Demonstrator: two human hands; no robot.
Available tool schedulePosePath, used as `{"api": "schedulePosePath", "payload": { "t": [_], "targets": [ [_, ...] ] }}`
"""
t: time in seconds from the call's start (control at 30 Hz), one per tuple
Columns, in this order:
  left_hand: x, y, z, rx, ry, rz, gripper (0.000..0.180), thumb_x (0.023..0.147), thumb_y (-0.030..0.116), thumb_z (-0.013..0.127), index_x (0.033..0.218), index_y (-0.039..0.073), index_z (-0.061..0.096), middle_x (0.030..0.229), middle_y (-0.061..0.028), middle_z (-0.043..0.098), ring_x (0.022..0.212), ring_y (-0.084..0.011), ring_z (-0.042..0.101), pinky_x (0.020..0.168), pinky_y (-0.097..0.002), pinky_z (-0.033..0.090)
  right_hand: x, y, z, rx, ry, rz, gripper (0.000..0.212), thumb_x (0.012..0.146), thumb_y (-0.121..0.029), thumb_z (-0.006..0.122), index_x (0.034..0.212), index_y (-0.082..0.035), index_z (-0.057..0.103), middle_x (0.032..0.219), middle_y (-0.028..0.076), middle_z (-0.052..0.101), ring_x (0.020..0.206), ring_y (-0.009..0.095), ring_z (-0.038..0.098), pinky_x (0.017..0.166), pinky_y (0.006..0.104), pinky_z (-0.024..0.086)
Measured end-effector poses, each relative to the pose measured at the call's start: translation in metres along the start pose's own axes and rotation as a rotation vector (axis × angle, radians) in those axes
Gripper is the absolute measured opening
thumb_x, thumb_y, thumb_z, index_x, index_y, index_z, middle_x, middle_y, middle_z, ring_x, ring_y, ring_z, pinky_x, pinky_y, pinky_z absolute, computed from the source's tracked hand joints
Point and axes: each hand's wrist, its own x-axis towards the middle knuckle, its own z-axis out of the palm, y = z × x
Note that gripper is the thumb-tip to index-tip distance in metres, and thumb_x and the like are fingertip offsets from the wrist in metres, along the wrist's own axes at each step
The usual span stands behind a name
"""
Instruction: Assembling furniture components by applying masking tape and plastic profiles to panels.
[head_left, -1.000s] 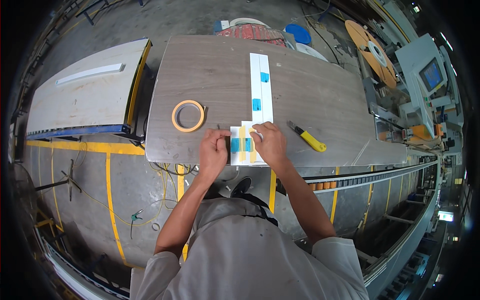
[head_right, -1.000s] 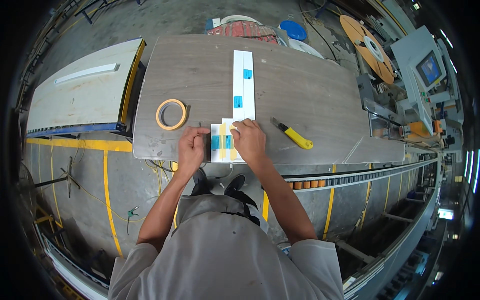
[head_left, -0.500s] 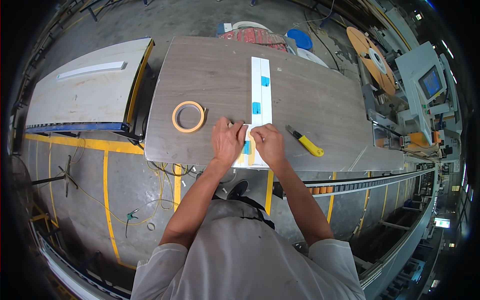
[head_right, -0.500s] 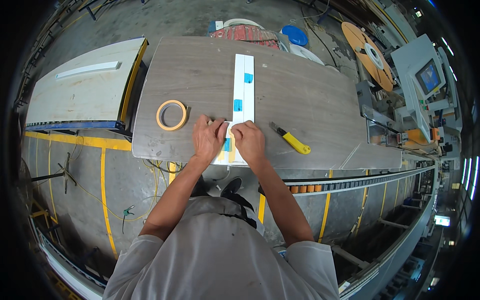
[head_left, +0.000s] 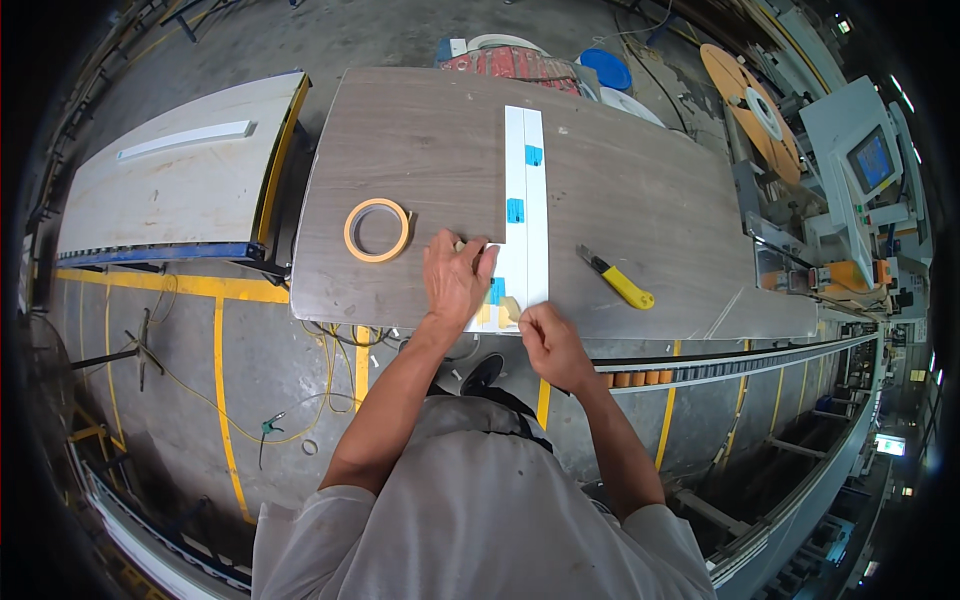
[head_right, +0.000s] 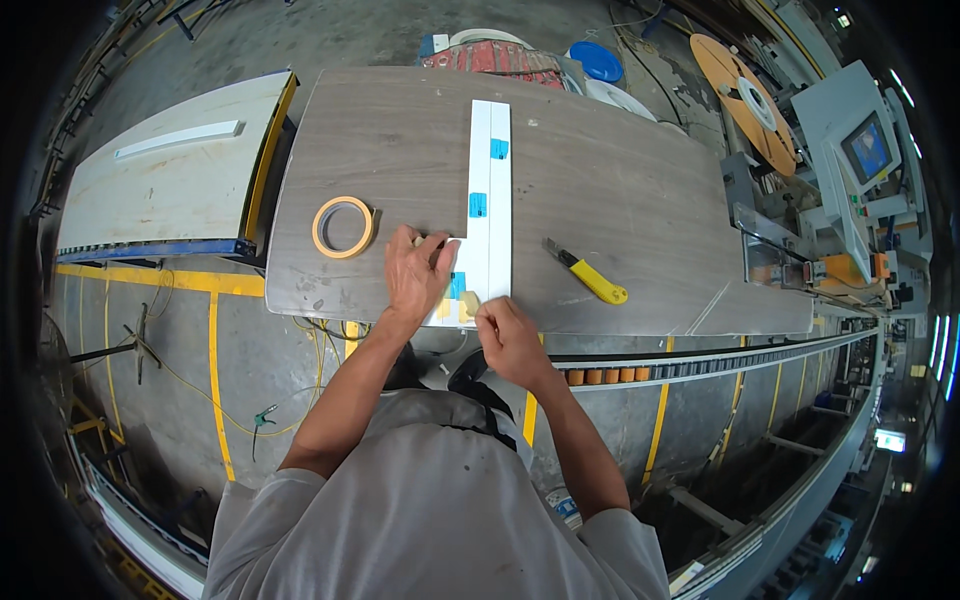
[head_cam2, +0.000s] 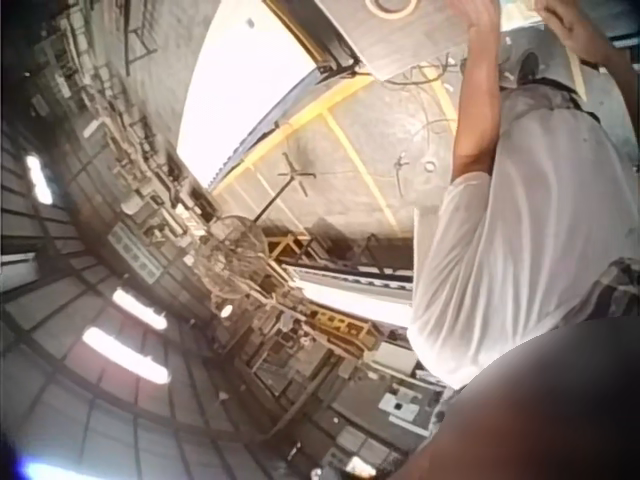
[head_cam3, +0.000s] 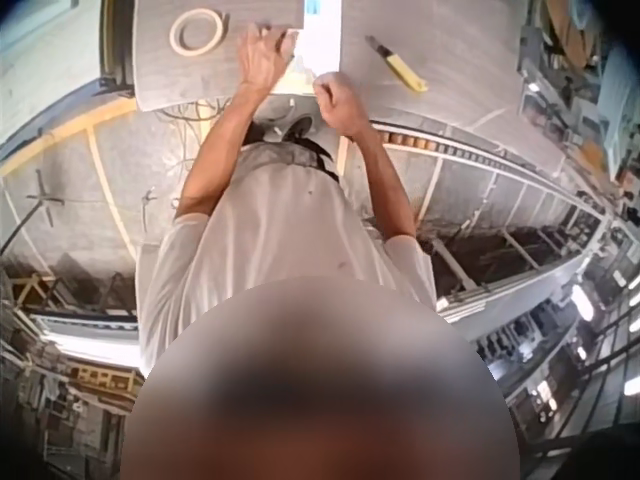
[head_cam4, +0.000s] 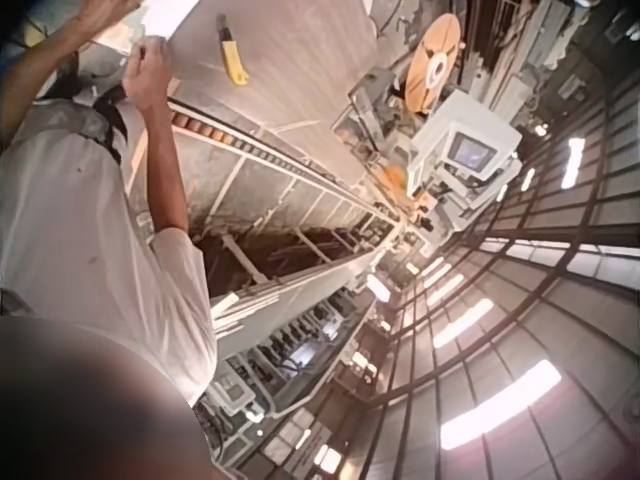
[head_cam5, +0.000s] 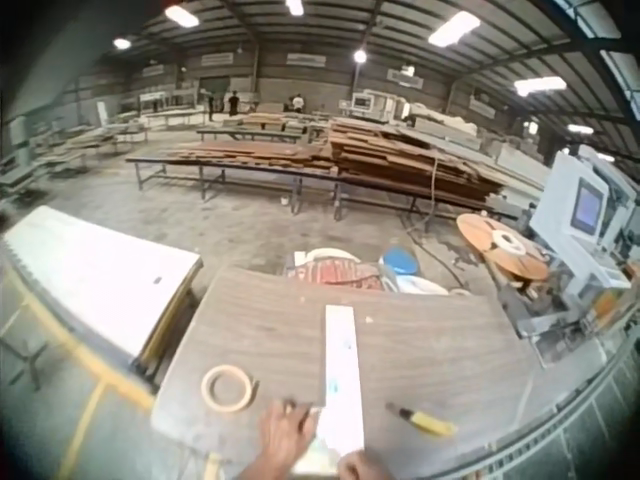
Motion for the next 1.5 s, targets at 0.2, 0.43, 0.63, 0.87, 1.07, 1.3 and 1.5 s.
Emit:
{"api": "schedulePosePath", "payload": {
  "t": [0.2, 0.43, 0.63, 0.87, 1.07, 1.3, 1.5],
  "targets": [
    [0.004, 0.008, -0.003, 0.017, -0.052, -0.017, 0.047, 0.067, 0.044, 0.084, 0.094, 0.007, 0.075, 0.082, -0.0115, 0.055, 0.085, -0.0276, 0.053, 0.076, -0.0411, 0.04, -0.026, -0.028, 0.002, 0.163, -0.088, -0.018, 0.006, 0.093, -0.002, 0.056, 0.092, -0.002, 0.05, 0.078, 0.007, 0.053, 0.069, 0.016, 0.051, 0.065, 0.0297, 0.044],
    [0.002, 0.002, -0.006, 0.047, -0.052, 0.0, 0.046, 0.071, 0.043, 0.082, 0.096, 0.006, 0.075, 0.081, -0.011, 0.054, 0.084, -0.0268, 0.053, 0.075, -0.04, 0.04, -0.064, -0.075, -0.021, 0.389, -0.291, 0.062, 0.004, 0.095, -0.002, 0.049, 0.091, -0.003, 0.05, 0.09, 0.008, 0.053, 0.078, 0.015, 0.051, 0.073, 0.0278, 0.043],
    [-0.018, 0.025, -0.054, -0.573, -0.143, -0.392, 0.042, 0.093, 0.041, 0.064, 0.111, 0.002, 0.067, 0.087, -0.0064, 0.054, 0.08, -0.0197, 0.051, 0.07, -0.0331, 0.041, -0.046, -0.056, -0.009, 0.497, 0.022, 0.172, 0.002, 0.097, -0.004, 0.052, 0.095, -0.003, 0.051, 0.092, 0.003, 0.057, 0.078, 0.01, 0.051, 0.074, 0.025, 0.045],
    [-0.06, 0.03, -0.088, -1.305, -0.569, -1.093, 0.032, 0.106, 0.032, 0.044, 0.102, 0.006, 0.063, 0.079, -0.0005, 0.06, 0.064, -0.0079, 0.05, 0.057, -0.023, 0.04, -0.013, -0.059, 0.039, -0.024, 0.092, -0.228, 0.009, 0.09, -0.003, 0.063, 0.098, -0.003, 0.066, 0.095, 0.011, 0.065, 0.083, 0.019, 0.065, 0.074, 0.0315, 0.051],
    [-0.054, -0.003, -0.088, -1.182, -0.362, -1.011, 0.022, 0.103, 0.023, 0.051, 0.103, 0.005, 0.064, 0.076, 0.0007, 0.06, 0.055, -0.0048, 0.046, 0.046, -0.0215, 0.034, 0.041, -0.022, 0.032, -0.211, 0.244, 0.052, 0.019, 0.085, -0.011, 0.069, 0.104, -0.005, 0.072, 0.095, 0.013, 0.067, 0.085, 0.028, 0.067, 0.073, 0.0365, 0.053],
    [-0.021, -0.022, -0.054, -0.403, -0.22, -0.469, 0.023, 0.093, 0.022, 0.066, 0.102, 0.001, 0.071, 0.066, -0.0068, 0.06, 0.06, -0.0188, 0.061, 0.057, -0.0346, 0.048, 0.082, 0.002, 0.046, -0.496, 0.271, 0.016, 0.021, 0.083, -0.016, 0.071, 0.101, -0.006, 0.073, 0.093, 0.011, 0.068, 0.09, 0.03, 0.065, 0.077, 0.0418, 0.053],
    [-0.015, -0.007, -0.026, -0.016, -0.053, -0.133, 0.019, 0.09, 0.021, 0.065, 0.103, 0.009, 0.071, 0.081, -0.0146, 0.061, 0.072, -0.0356, 0.063, 0.06, -0.0441, 0.05, 0.084, -0.002, 0.051, -0.512, 0.303, 0.022, 0.016, 0.083, -0.013, 0.069, 0.097, -0.007, 0.073, 0.092, 0.01, 0.067, 0.091, 0.031, 0.064, 0.077, 0.0422, 0.053]
  ]
}}
